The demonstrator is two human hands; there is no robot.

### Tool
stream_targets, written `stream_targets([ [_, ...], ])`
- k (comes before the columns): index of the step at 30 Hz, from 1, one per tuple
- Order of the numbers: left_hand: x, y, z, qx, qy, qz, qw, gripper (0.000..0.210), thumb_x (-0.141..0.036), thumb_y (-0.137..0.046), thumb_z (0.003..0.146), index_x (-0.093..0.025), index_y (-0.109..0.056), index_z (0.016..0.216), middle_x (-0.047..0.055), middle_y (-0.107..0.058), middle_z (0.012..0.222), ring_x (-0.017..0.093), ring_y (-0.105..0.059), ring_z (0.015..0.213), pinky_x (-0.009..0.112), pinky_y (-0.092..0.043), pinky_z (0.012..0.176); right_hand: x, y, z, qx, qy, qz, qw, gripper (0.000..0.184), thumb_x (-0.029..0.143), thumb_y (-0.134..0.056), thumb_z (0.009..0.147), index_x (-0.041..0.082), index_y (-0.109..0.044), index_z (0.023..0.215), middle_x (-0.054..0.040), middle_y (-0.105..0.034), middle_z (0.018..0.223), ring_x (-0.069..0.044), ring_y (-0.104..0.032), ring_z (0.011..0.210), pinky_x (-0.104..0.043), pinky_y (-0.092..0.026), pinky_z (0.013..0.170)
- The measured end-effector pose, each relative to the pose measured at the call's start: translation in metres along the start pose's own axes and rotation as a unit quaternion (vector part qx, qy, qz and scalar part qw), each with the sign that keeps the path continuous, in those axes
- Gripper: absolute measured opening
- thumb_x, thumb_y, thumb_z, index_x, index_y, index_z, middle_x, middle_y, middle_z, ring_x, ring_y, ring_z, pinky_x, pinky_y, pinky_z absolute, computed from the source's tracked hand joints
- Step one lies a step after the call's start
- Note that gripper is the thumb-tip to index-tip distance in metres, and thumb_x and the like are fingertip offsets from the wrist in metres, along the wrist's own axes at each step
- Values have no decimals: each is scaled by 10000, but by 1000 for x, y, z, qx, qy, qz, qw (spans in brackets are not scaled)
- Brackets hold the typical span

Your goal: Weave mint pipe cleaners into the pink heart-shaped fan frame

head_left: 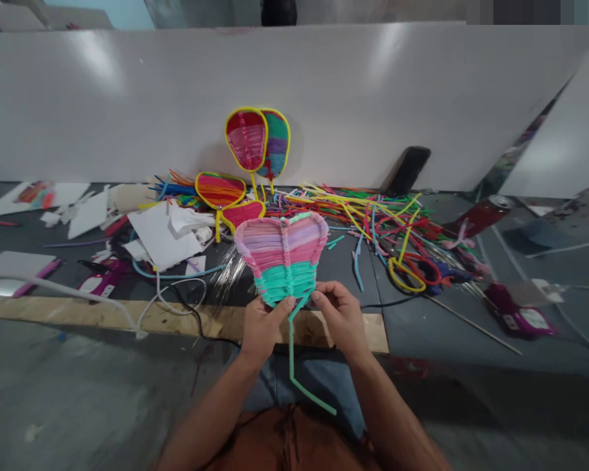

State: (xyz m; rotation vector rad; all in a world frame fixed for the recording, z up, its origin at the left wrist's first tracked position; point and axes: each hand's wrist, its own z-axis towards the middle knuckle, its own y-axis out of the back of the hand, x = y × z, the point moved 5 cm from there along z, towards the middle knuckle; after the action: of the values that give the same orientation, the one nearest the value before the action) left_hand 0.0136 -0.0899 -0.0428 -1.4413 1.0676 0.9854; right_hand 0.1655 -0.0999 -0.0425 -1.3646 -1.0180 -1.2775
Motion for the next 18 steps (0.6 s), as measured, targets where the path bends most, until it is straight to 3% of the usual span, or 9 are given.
stream_targets([
  [3, 0, -3, 2, 38, 24, -24, 999, 239, -307, -745, 663, -142, -740, 836, 67, -745, 854, 212, -676, 787, 372, -517, 839, -7, -2, 1, 8, -51, 69, 996, 191, 358, -668, 734, 187, -585, 753, 24, -599, 622, -109, -560, 574, -237, -476, 593],
  [6, 2, -3, 3, 60, 46, -34, 997, 232, -304, -735, 677, -145, -739, 846, 69, -745, 861, 218, -678, 808, 380, -513, 852, -9, -1, 0, 1, -59, 68, 996, 199, 357, -682, 724, 185, -585, 737, 28, -602, 590, -105, -555, 545, -229, -470, 567],
  [13, 2, 3, 1, 35, 35, 27, 998, 250, -317, -753, 654, -152, -739, 841, 58, -744, 849, 202, -668, 787, 361, -514, 832, 1, 8, -2, -42, -13, -65, 997, 195, 365, -606, 785, 182, -594, 716, 20, -602, 581, -115, -560, 541, -234, -472, 551],
  [18, 5, 0, 1, 36, 80, -14, 996, 224, -308, -762, 636, -163, -736, 804, 46, -743, 802, 175, -665, 716, 319, -527, 759, -5, 7, 0, -29, -24, -36, 999, 233, 401, -626, 774, 181, -571, 721, 25, -593, 583, -115, -564, 537, -234, -479, 536],
])
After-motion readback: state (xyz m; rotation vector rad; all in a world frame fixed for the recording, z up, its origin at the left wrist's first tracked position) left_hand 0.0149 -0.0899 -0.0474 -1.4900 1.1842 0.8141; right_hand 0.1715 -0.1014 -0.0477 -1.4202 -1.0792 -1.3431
